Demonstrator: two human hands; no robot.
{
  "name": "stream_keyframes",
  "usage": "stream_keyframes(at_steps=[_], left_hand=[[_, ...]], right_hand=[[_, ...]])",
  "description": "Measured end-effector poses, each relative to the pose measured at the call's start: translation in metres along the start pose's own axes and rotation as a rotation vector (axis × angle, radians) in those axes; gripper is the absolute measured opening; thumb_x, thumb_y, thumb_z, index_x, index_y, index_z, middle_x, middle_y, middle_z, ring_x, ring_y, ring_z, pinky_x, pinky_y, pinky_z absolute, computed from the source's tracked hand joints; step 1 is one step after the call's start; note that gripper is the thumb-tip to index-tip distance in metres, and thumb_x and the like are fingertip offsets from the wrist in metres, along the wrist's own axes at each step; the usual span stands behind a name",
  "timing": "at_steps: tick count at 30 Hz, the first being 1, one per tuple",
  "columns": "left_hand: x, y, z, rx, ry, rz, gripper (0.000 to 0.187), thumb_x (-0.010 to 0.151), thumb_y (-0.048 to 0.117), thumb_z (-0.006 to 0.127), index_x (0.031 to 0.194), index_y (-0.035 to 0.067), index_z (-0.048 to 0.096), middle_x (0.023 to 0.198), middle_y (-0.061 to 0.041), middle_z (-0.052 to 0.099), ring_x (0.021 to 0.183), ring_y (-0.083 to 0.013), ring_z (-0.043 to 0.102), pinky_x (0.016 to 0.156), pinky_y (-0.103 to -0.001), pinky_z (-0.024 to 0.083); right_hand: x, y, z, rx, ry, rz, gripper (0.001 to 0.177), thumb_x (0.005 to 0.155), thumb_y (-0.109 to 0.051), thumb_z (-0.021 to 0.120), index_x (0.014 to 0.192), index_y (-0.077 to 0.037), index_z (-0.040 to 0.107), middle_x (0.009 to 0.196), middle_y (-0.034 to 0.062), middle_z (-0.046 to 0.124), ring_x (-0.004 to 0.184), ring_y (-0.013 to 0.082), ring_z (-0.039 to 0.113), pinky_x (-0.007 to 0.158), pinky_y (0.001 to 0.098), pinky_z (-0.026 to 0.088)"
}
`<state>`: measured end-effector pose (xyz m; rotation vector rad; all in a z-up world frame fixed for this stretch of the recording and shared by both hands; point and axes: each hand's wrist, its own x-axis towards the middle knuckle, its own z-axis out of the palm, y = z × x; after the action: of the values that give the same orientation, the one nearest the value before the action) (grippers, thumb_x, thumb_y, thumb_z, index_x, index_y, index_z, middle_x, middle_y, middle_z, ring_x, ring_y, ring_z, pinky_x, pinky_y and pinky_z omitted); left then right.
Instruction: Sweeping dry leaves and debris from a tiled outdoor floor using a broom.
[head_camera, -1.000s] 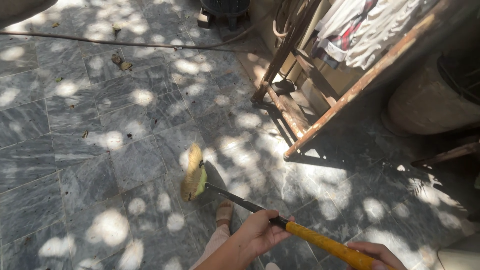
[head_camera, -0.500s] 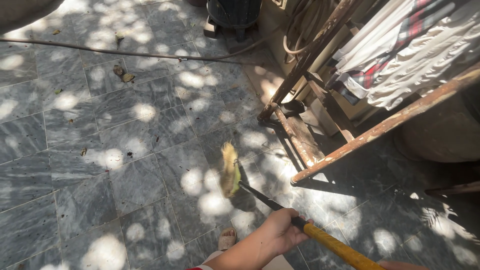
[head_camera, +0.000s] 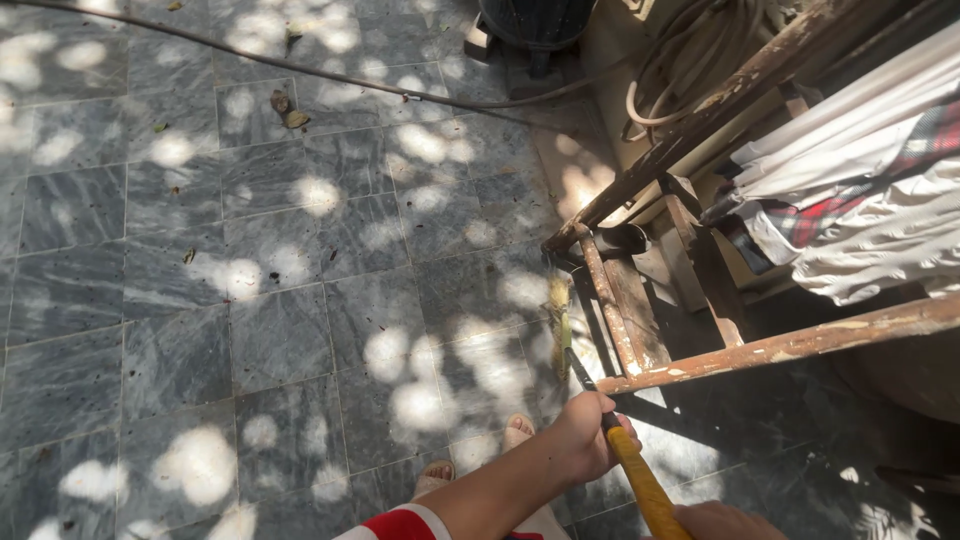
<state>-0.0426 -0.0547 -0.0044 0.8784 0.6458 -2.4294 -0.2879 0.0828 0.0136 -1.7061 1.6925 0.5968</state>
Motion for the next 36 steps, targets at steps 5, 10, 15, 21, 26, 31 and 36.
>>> stream_keyframes(at_steps=[5,10,15,21,26,31,36], left_hand=[[0.069,0.017,0.014,-0.013,-0.041,0.010,0.011,0.101,0.017,0.042,0.106,0.007,0.040,0.081,-0.006,0.047,0.062,-0.0157,0.049,0.060,-0.036,0.049],[0.127,0.041,0.021,0.029,-0.097,-0.054,0.013,0.100,0.019,0.039,0.097,0.007,0.039,0.068,-0.003,0.047,0.056,-0.0150,0.047,0.050,-0.032,0.042],[0.197,0.061,0.012,0.070,-0.010,-0.043,0.023,0.101,0.020,0.039,0.104,-0.002,0.043,0.069,-0.005,0.048,0.055,-0.0143,0.047,0.051,-0.032,0.044],[0.240,0.069,0.007,0.137,0.103,0.064,0.026,0.102,0.017,0.039,0.110,-0.007,0.044,0.078,-0.012,0.052,0.057,-0.0169,0.048,0.055,-0.036,0.049],[0.249,0.076,-0.002,0.094,0.161,0.110,0.022,0.100,0.015,0.039,0.110,-0.004,0.043,0.081,-0.013,0.051,0.057,-0.0185,0.049,0.057,-0.040,0.051],[0.216,0.094,0.000,0.074,0.193,0.168,0.012,0.098,0.014,0.040,0.105,0.005,0.038,0.077,-0.010,0.047,0.058,-0.0199,0.047,0.057,-0.041,0.050],[0.193,0.126,-0.031,0.011,0.204,0.236,0.010,0.097,0.013,0.040,0.105,0.006,0.038,0.076,-0.010,0.046,0.060,-0.0205,0.047,0.057,-0.041,0.050]], right_hand=[[-0.023,-0.104,-0.103,-0.096,0.277,-0.175,0.051,0.083,-0.070,0.073,0.097,-0.021,0.073,0.080,-0.0003,0.076,0.078,0.0145,0.077,0.069,0.0364,0.059],[-0.019,-0.151,-0.160,-0.163,0.872,-0.463,0.039,0.081,-0.049,0.075,0.087,-0.011,0.067,0.063,0.0076,0.067,0.052,0.0227,0.070,0.044,0.0382,0.055],[0.017,-0.124,-0.154,-0.090,0.665,-0.286,0.041,0.083,-0.046,0.074,0.105,-0.012,0.070,0.072,0.0082,0.072,0.059,0.0233,0.073,0.048,0.0368,0.057],[0.035,-0.096,-0.151,0.272,0.654,-0.066,0.040,0.085,-0.041,0.073,0.114,-0.013,0.071,0.086,0.0104,0.079,0.068,0.0204,0.080,0.061,0.0344,0.062],[0.048,-0.088,-0.128,0.432,0.677,-0.003,0.040,0.084,-0.034,0.072,0.118,-0.014,0.070,0.091,0.0125,0.081,0.073,0.0192,0.083,0.067,0.0336,0.065],[0.062,-0.102,-0.119,0.465,0.679,-0.046,0.039,0.087,-0.034,0.075,0.119,-0.013,0.070,0.093,0.0148,0.081,0.077,0.0210,0.083,0.070,0.0341,0.066],[0.057,-0.148,-0.147,0.508,0.570,-0.111,0.042,0.086,-0.033,0.073,0.123,-0.014,0.069,0.096,0.0159,0.080,0.080,0.0221,0.083,0.071,0.0346,0.066]])
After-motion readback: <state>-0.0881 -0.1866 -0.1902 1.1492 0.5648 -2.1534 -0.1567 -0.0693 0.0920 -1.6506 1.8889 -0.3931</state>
